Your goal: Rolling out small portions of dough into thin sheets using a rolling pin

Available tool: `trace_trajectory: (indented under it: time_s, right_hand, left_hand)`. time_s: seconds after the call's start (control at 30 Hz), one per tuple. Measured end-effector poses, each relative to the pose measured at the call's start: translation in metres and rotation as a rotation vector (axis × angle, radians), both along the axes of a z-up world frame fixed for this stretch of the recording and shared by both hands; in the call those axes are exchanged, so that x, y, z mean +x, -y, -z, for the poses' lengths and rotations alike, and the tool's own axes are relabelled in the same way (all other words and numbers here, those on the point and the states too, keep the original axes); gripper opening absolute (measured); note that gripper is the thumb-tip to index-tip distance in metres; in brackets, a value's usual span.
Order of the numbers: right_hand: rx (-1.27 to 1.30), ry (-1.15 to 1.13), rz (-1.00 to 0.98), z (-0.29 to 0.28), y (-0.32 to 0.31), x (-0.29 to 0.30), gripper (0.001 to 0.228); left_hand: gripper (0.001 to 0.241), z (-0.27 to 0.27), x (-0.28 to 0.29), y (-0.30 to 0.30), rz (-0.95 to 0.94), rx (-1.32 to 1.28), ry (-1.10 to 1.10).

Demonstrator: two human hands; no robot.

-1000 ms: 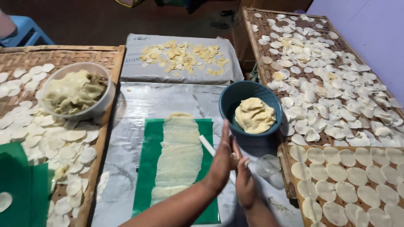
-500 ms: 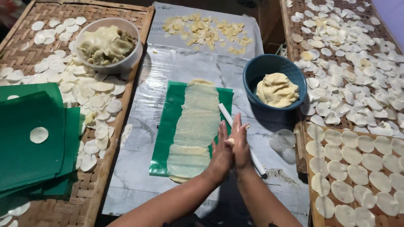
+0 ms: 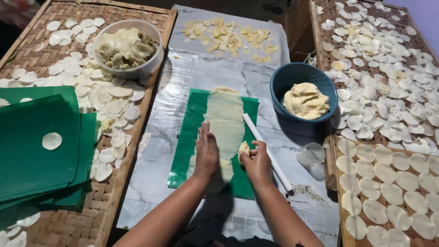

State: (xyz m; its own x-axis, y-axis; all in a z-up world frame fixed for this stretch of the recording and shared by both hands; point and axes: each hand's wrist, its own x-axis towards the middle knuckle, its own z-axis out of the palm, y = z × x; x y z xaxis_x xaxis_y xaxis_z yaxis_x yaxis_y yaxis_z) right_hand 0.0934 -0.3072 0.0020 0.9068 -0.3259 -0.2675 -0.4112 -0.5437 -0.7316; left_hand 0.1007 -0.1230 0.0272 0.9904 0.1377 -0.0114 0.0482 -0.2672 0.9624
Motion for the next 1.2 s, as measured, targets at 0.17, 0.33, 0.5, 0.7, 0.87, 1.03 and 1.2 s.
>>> trace_trajectory:
  time_s: [0.17,0.33,0.5,0.7,0.87,1.03,1.2]
  right_hand:
    - [-0.28,0.181,-0.124,-0.02,-0.016,-0.005,0.041]
    - [-0.315,0.341,-0.088,-0.01,-0.009,-0.008,0.017]
    - [-0.152,0.289,0.006,-0.023,-0.005,-0.006,0.013]
    - [-0.43,0.383,-0.049,-0.033,0.017,-0.024,0.023]
    - [-0.822,0.315,-0.136,-0.016,0.044,-0.037,0.053]
    - [-0.697,0.417,-0.139,-0.016,0.066,-0.024,0.052]
    - [-1.08,0.618,-0.094,-0.018,0.07,-0.014,0.047]
  left_hand:
    - [0.07,-0.008,-0.011,-0.012,0.043,0.125,0.02]
    - [0.066,-0.019,-0.008,0.005,0.099,0.282,0.154]
    - [0.061,-0.023,0.009,0.049,0.21,0.364,0.33]
    - [0.067,0.012,0.031,0.084,0.496,0.731,0.367]
    - [0.086,0.023,0.033,0.082,0.619,1.014,0.397]
    - [0.102,-0.001,0.043,0.07,0.791,0.907,0.176]
    - [0.084,0.011,0.046,0.061,0.79,0.679,0.128]
